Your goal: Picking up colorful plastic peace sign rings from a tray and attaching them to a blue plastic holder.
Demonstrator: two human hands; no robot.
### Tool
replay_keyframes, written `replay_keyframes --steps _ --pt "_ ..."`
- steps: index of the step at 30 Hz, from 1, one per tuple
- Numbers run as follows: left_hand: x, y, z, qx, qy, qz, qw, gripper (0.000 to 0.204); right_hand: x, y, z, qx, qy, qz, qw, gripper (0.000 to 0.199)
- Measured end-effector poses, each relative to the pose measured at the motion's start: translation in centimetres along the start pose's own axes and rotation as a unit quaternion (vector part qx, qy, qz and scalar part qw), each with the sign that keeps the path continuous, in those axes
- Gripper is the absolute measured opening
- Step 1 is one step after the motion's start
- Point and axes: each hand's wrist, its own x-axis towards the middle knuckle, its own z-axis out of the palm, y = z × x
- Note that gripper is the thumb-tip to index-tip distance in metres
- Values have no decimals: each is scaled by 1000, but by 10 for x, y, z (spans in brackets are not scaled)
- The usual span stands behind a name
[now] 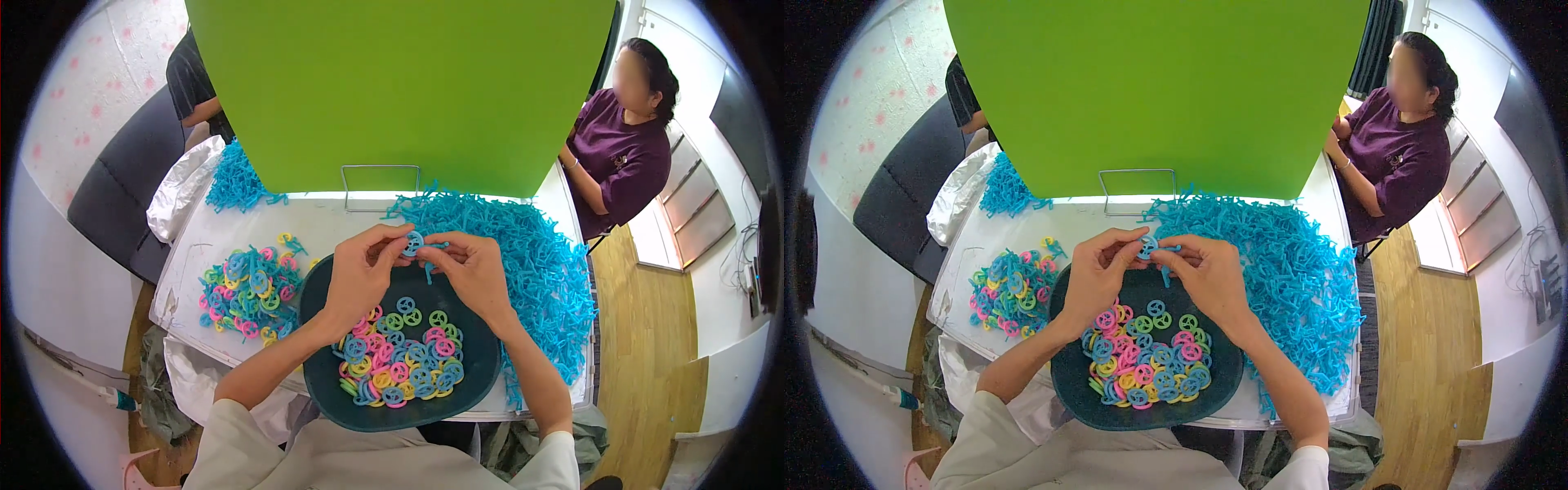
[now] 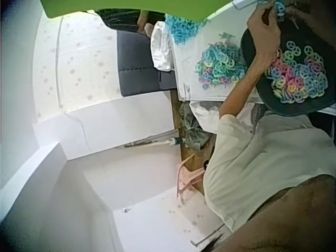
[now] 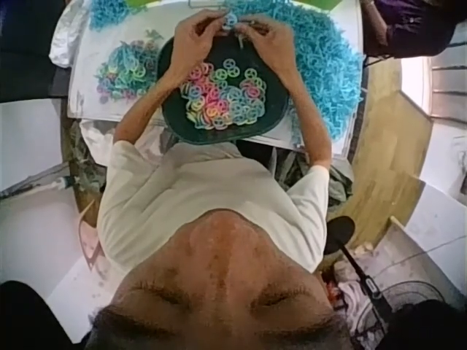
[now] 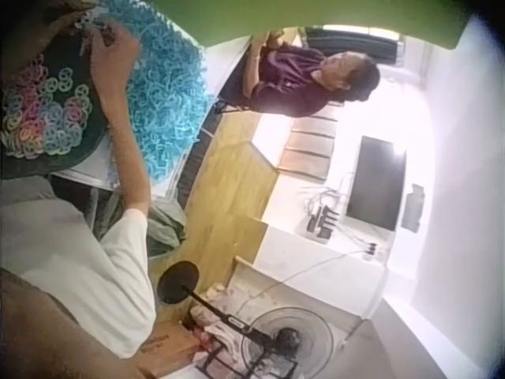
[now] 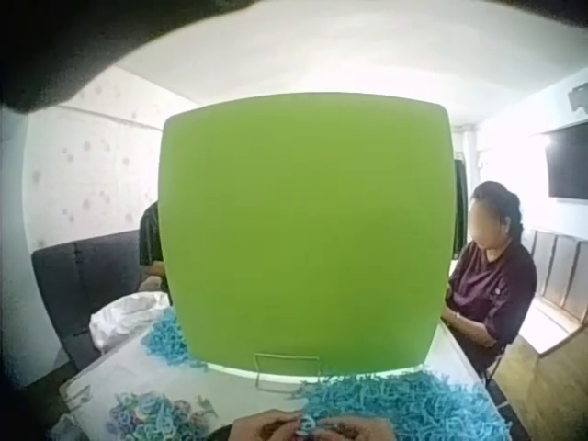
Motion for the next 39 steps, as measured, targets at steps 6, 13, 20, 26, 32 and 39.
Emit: replay_keyframes --steps 6,13,20,26,32,39 --pt "-3 0 1 40 10 6 999 21 -1 0 3 15 8 14 1000 18" --pt "-4 5 6 3 5 2 1000 22 -2 -7 4 72 21 29 997 16" --pt "-3 3 8 -72 9 -37 997 22 -1 -8 4 119 16 75 990 18" --pt "-3 4 10 -96 22 -56 994 23 -2 -5 6 147 18 73 986 19" --pt "-2 2 14 -78 33 -27 996 20 -4 -8 8 104 57 48 992 18" --pt "1 2 8 -118 15 -103 987 19 -6 -4 10 4 125 -30 992 17"
